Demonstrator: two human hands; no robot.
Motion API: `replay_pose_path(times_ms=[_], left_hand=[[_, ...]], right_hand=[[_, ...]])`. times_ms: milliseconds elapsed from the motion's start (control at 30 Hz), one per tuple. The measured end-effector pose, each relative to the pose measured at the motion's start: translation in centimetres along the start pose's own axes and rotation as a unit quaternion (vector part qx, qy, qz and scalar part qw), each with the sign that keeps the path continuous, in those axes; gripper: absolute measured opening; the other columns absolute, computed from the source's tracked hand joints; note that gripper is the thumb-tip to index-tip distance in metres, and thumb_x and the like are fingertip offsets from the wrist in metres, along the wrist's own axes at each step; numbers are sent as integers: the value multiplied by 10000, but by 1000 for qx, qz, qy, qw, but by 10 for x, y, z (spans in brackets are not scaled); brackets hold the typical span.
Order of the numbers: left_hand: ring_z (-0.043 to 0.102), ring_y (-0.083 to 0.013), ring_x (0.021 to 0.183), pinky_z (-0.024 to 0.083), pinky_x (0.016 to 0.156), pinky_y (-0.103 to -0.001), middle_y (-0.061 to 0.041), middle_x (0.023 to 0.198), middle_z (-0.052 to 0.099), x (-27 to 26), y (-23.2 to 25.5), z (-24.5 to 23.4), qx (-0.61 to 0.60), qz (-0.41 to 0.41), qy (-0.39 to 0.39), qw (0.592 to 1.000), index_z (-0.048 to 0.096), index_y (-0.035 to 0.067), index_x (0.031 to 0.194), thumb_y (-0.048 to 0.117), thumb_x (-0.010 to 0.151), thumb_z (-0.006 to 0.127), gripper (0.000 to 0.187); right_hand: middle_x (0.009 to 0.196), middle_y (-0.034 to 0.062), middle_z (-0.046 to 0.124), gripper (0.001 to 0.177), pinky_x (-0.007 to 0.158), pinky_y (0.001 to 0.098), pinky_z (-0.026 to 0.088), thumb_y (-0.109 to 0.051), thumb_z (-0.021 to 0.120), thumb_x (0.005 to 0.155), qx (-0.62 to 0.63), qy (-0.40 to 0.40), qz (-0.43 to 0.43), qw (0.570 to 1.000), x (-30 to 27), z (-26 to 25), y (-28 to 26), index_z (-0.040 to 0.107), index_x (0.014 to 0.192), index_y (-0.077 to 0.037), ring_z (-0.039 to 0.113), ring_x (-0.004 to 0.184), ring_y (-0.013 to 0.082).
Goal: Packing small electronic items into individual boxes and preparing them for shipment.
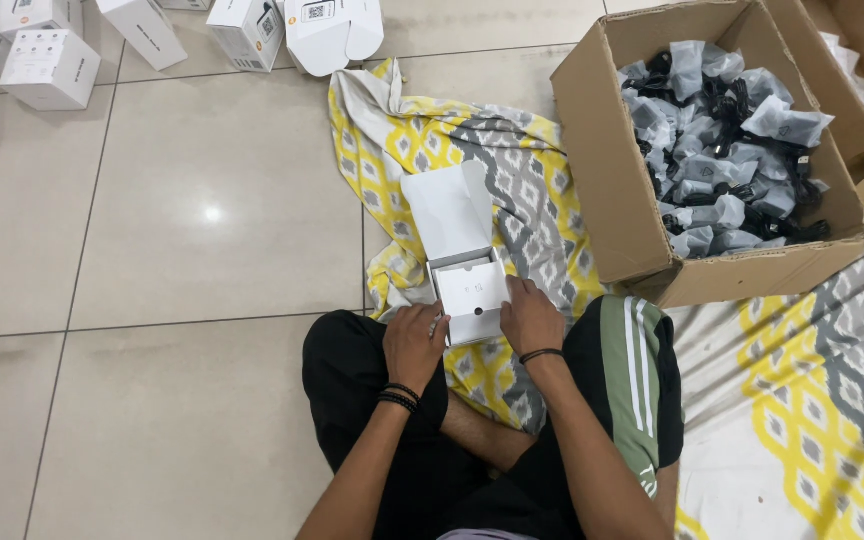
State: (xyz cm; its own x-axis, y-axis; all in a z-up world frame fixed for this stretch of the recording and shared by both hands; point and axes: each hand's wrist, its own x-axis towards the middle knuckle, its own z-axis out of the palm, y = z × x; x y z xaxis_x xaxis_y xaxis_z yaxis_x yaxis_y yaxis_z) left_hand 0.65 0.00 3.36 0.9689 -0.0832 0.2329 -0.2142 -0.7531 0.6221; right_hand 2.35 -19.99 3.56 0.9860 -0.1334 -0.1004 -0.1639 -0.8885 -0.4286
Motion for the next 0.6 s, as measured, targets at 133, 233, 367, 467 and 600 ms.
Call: replay_pose_path(times_ms=[133, 233, 367, 467, 600], left_hand=[[648, -298, 959, 506, 880, -420, -80, 981, 727, -5, -9, 10, 18, 0, -10, 1000, 762, 67, 1056, 218, 880, 739, 234], [632, -314, 1018, 495, 901, -433, -99, 1056, 707, -2, -8, 13, 34, -27, -16, 999, 741, 60, 1111, 215, 843, 755, 309], [530, -339, 1221, 422, 1027, -475, -138, 1288, 615, 7, -12, 29, 83, -7, -10, 996, 697, 31, 1233, 217, 823, 759, 455], [445, -322, 1360, 362, 1119, -491, -139, 1410, 546, 14, -20, 41, 139, 15, -52, 989, 680, 49, 1265, 221, 858, 747, 447], [343, -327, 1442, 282, 1162, -525, -154, 1524, 465, 32, 2, 28, 203, 24, -105, 973, 639, 70, 1318, 242, 833, 754, 527]], right_hand=[[1261, 133, 629, 462, 858, 510, 552, -180, 656, 894, -11, -17, -3, 1000, 3, 15, 8, 595, 1349, -128, 652, 1090, 358], [1279, 118, 616, 516, 869, 510, 552, -191, 668, 871, -9, -18, -7, 1000, 3, 15, 7, 568, 1373, -132, 648, 1119, 351], [1351, 153, 576, 710, 882, 518, 547, -171, 665, 847, -4, -23, 7, 1000, 7, 21, 9, 400, 1506, -150, 644, 1108, 385], [1340, 180, 580, 810, 918, 510, 545, -152, 632, 878, -12, -76, 13, 997, 5, 22, 9, 263, 1597, -196, 651, 1108, 394], [1351, 210, 578, 907, 889, 511, 559, -119, 595, 897, -30, -129, 34, 991, 9, 31, 9, 94, 1649, -204, 672, 1062, 420]])
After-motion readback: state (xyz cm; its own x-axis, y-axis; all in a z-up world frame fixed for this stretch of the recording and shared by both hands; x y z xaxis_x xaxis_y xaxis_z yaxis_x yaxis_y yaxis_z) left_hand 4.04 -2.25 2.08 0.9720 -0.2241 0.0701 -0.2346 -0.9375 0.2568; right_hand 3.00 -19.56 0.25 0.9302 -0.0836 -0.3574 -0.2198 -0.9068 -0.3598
